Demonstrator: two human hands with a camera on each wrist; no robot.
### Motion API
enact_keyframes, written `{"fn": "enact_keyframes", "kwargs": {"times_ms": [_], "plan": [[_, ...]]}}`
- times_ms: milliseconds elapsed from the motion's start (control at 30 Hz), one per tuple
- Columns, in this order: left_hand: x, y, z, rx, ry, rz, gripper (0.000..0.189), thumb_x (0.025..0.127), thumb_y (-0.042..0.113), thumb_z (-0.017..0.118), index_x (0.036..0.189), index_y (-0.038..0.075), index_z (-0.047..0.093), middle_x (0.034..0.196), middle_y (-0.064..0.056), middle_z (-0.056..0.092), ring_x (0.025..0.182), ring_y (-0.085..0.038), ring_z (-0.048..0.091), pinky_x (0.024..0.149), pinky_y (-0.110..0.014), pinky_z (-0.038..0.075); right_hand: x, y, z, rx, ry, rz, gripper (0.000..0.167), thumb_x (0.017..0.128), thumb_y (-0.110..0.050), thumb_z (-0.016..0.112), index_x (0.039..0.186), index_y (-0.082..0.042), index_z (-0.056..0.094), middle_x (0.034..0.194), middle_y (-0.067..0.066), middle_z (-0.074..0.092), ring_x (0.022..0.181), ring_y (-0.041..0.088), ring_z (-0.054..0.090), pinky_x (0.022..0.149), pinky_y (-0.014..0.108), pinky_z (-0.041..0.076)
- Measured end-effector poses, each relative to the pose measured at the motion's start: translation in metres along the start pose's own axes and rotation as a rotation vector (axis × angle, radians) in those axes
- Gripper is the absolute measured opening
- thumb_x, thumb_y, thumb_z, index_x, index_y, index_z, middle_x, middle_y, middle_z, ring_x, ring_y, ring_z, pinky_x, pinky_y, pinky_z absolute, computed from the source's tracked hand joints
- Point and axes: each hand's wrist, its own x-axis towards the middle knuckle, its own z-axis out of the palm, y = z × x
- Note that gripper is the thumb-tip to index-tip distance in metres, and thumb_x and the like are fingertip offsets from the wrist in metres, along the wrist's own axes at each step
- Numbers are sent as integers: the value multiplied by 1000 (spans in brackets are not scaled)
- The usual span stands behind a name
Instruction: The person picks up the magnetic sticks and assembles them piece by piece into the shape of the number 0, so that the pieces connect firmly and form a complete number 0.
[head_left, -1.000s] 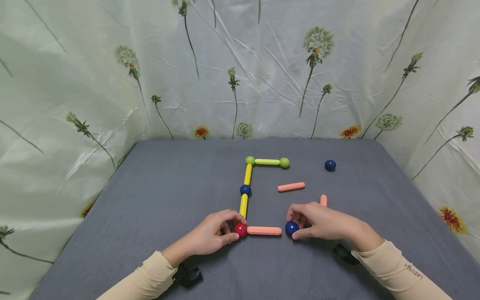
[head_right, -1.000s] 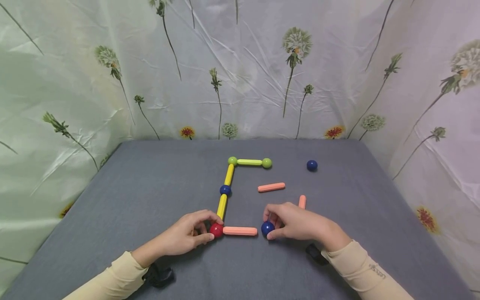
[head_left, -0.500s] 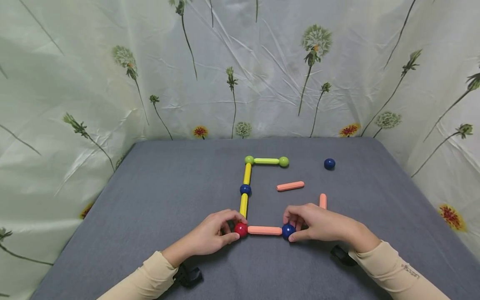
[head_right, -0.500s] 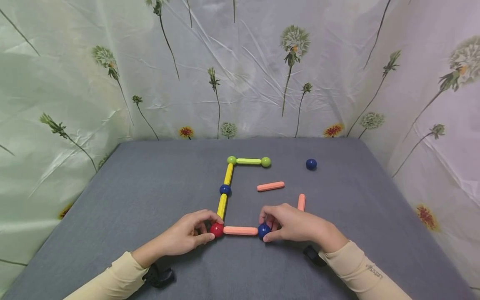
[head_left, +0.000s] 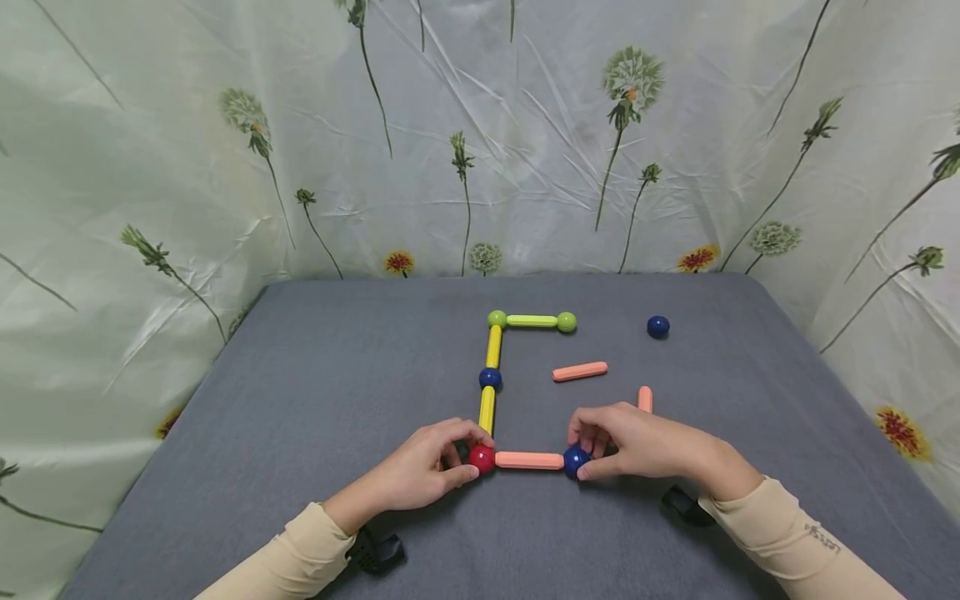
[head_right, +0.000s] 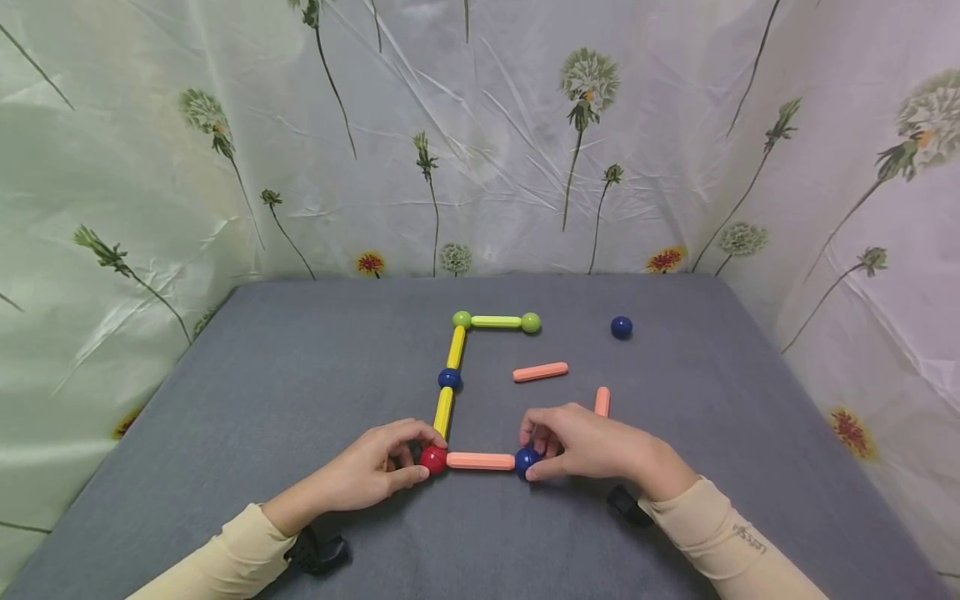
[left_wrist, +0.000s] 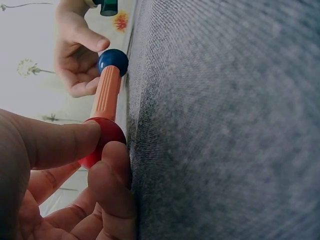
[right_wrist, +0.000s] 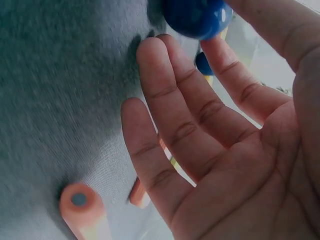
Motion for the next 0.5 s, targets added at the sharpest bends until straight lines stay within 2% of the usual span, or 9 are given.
{"fn": "enact_keyframes", "kwargs": {"times_ms": [167,367,500], "plan": [[1,0,-1,-1,7,23,33,100,10,77,131,18,69,121,-2,68,71,-2,62,69,-23,54,1,-2,-16,-81,64,-1,26,99,-36,79,113,-17,69,94,-10,68,85,2,63,79,25,55],[-1,1,-2,16,-2,-23,33,100,13,78,130,23,69,119,3,67,73,-4,61,67,-24,53,10,1,-38,-154,151,58,26,101,-30,78,118,-12,70,98,-8,71,87,5,65,80,27,57],[-1,0,-1,24,-2,-29,33,99,13,78,129,25,69,119,4,68,74,-5,61,68,-24,52,21,8,-49,-237,212,89,27,101,-25,77,122,-9,72,102,-3,74,92,11,69,82,34,60]]}}
